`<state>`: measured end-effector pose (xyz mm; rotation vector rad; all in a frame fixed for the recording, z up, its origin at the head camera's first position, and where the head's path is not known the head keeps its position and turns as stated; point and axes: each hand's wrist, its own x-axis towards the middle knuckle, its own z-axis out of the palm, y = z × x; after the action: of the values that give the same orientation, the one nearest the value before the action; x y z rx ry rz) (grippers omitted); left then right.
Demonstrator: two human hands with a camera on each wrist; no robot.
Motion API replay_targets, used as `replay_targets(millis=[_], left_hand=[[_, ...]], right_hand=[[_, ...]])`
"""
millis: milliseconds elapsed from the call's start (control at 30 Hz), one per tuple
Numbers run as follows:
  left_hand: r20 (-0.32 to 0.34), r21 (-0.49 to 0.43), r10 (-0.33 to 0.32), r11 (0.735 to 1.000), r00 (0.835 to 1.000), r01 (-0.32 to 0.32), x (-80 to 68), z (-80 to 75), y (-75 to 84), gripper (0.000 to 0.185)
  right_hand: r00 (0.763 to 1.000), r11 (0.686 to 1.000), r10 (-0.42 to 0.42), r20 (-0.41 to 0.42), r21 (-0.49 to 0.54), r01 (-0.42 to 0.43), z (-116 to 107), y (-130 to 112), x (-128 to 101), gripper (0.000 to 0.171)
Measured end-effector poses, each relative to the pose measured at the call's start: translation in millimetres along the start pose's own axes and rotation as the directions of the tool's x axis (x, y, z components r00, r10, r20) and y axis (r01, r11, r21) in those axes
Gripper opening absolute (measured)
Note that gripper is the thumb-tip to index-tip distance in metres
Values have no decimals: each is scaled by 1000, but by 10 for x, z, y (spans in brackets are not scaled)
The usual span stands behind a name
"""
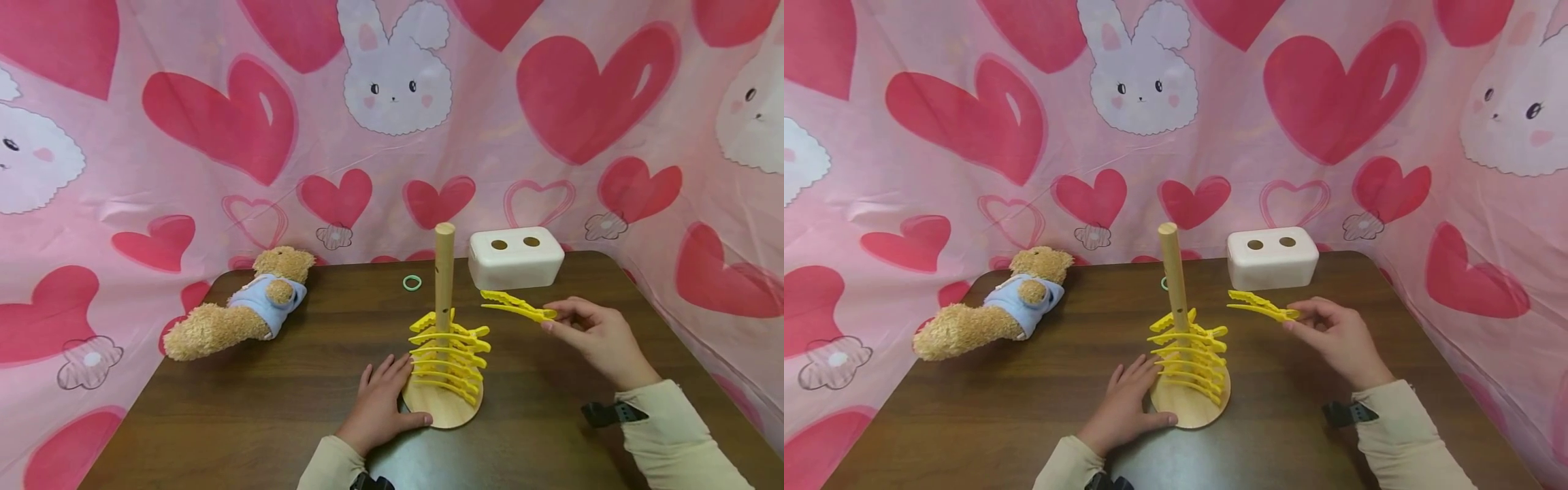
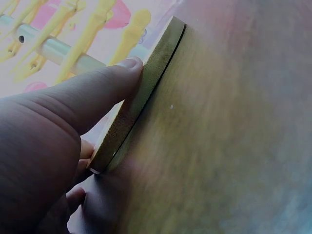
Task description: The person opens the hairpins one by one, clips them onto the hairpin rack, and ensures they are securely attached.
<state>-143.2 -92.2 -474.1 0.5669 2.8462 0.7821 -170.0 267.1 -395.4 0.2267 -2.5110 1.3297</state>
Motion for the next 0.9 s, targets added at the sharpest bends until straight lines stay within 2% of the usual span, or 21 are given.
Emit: replay_targets(millis=[167,433,900], left_hand=[[1,0,-1,1000,1000,1,-2,-4,5,99],[6,-4,9,1000,1000,-9,-8,-8,14,98],[7,-6,12,1000,1000,-12,-11,-11,-4,100]], right_hand=[[998,996,-61,1,69,61,28,-165,-29,23],[991,987,-134,-8,88,134,25,-371,-83,27],[980,953,-199,28,237,186,127,-694,-109,30]])
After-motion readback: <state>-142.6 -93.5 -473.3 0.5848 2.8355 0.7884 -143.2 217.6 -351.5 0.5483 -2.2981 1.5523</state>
